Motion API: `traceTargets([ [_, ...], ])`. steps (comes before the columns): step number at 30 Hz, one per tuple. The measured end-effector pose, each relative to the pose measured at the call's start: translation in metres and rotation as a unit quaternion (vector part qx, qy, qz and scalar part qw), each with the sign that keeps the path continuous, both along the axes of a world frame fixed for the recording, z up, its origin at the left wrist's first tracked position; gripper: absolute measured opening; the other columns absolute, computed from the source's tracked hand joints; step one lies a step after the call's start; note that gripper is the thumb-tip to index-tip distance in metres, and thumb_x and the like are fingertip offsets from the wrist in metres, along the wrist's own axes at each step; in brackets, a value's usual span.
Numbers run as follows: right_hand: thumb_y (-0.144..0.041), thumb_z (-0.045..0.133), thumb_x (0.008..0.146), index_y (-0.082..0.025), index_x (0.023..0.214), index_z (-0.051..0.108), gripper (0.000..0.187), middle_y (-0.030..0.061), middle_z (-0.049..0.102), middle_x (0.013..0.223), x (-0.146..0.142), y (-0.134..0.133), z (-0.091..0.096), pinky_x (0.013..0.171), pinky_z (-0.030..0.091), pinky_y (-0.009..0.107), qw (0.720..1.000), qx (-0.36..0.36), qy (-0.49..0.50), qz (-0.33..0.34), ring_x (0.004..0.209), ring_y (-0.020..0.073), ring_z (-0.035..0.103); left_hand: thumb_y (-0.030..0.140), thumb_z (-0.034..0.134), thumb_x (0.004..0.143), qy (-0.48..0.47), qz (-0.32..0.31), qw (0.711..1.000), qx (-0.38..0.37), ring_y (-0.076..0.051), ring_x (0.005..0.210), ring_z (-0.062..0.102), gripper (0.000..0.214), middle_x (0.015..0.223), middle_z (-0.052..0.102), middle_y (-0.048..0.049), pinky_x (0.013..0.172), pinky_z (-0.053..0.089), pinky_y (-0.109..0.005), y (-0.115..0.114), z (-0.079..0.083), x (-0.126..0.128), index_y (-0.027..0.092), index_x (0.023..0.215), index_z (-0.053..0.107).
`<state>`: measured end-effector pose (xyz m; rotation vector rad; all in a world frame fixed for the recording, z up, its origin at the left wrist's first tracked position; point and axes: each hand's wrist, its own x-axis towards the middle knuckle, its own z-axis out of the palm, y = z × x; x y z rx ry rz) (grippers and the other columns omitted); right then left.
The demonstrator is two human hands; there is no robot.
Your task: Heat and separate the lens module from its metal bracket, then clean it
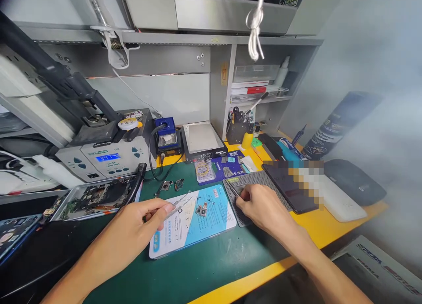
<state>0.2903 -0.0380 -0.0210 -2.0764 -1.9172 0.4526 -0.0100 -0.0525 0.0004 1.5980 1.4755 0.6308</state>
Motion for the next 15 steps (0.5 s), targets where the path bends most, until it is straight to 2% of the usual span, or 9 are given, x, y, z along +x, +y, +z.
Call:
traceTargets([
  [2,-0.025,0.060,0.078,-0.023,0.062,0.064,0.017,0.0006,0.065,0.056,0.007,-0.001,0.006,0.048,0.038,0.026,0.999,0.010,0.037,-0.013,0.050,0.0163,0.058,0.051,0.061,0.084,0.019,-0.005,1.000,0.007,-0.017,0.048,0.044,0.028,0.059,0.060,0.0006,0.043,0.024,-0.028,0.000,0.001,-0.002,0.028,0.074,0.074],
  [4,-0.028,0.063,0.077,-0.022,0.072,0.065,0.008,-0.0010,0.064,0.056,0.016,-0.001,0.017,0.044,0.040,0.024,0.985,0.024,0.168,-0.037,0.046,0.0144,0.056,0.050,0.059,0.085,0.033,-0.013,0.999,0.010,-0.017,0.049,0.044,0.029,0.059,0.059,0.0009,0.044,0.024,-0.028,-0.001,0.001,-0.002,0.028,0.075,0.074],
  [7,-0.030,0.073,0.071,-0.023,0.102,0.070,0.032,-0.0035,0.062,0.048,0.025,0.002,0.040,0.033,0.034,0.023,0.902,0.032,0.423,-0.076,0.032,0.0143,0.051,0.049,0.057,0.087,0.041,-0.023,0.999,0.012,-0.017,0.049,0.045,0.030,0.060,0.061,0.0008,0.044,0.023,-0.029,-0.001,0.003,-0.002,0.028,0.075,0.074],
  [8,-0.028,0.072,0.069,-0.023,0.096,0.072,0.027,-0.0038,0.060,0.043,0.027,0.005,0.047,0.031,0.033,0.023,0.868,0.041,0.489,-0.072,0.029,0.0151,0.051,0.049,0.057,0.088,0.041,-0.026,0.999,0.015,-0.017,0.049,0.045,0.030,0.060,0.061,0.0008,0.044,0.023,-0.029,-0.001,0.003,-0.002,0.028,0.075,0.074],
  [10,-0.027,0.065,0.070,-0.019,0.079,0.075,0.015,-0.0005,0.061,0.042,0.025,0.012,0.058,0.035,0.038,0.024,0.800,0.050,0.595,-0.051,0.036,0.0190,0.061,0.048,0.056,0.089,0.042,-0.032,0.998,0.025,-0.017,0.049,0.046,0.030,0.059,0.061,0.0007,0.045,0.025,-0.029,-0.001,0.004,-0.002,0.028,0.074,0.073],
  [11,-0.030,0.058,0.075,-0.016,0.076,0.075,0.022,0.0022,0.067,0.049,0.023,0.017,0.062,0.039,0.041,0.024,0.769,0.049,0.635,-0.049,0.043,0.0200,0.068,0.047,0.055,0.090,0.046,-0.038,0.998,0.028,-0.018,0.050,0.047,0.031,0.059,0.061,0.0007,0.046,0.026,-0.029,-0.001,0.004,-0.002,0.028,0.074,0.073],
  [13,-0.031,0.038,0.086,-0.009,0.086,0.076,0.044,0.0064,0.078,0.072,0.015,0.026,0.066,0.047,0.045,0.025,0.720,0.037,0.691,-0.050,0.060,0.0183,0.075,0.047,0.052,0.093,0.058,-0.057,0.996,0.027,-0.018,0.053,0.051,0.031,0.062,0.063,0.0007,0.048,0.030,-0.028,-0.001,0.006,-0.002,0.029,0.078,0.072],
  [14,-0.030,0.033,0.089,-0.008,0.092,0.075,0.048,0.0067,0.079,0.082,0.009,0.030,0.066,0.050,0.046,0.024,0.705,0.028,0.707,-0.043,0.066,0.0167,0.077,0.047,0.051,0.094,0.065,-0.066,0.995,0.026,-0.018,0.055,0.053,0.031,0.065,0.065,0.0006,0.049,0.032,-0.028,-0.002,0.007,-0.002,0.029,0.081,0.072],
  [15,-0.029,0.036,0.090,-0.009,0.095,0.075,0.044,0.0062,0.080,0.087,0.003,0.033,0.065,0.051,0.048,0.023,0.699,0.015,0.714,-0.022,0.069,0.0159,0.077,0.047,0.049,0.095,0.071,-0.075,0.994,0.023,-0.018,0.058,0.055,0.030,0.069,0.067,0.0005,0.051,0.035,-0.027,-0.002,0.008,-0.002,0.029,0.085,0.071],
])
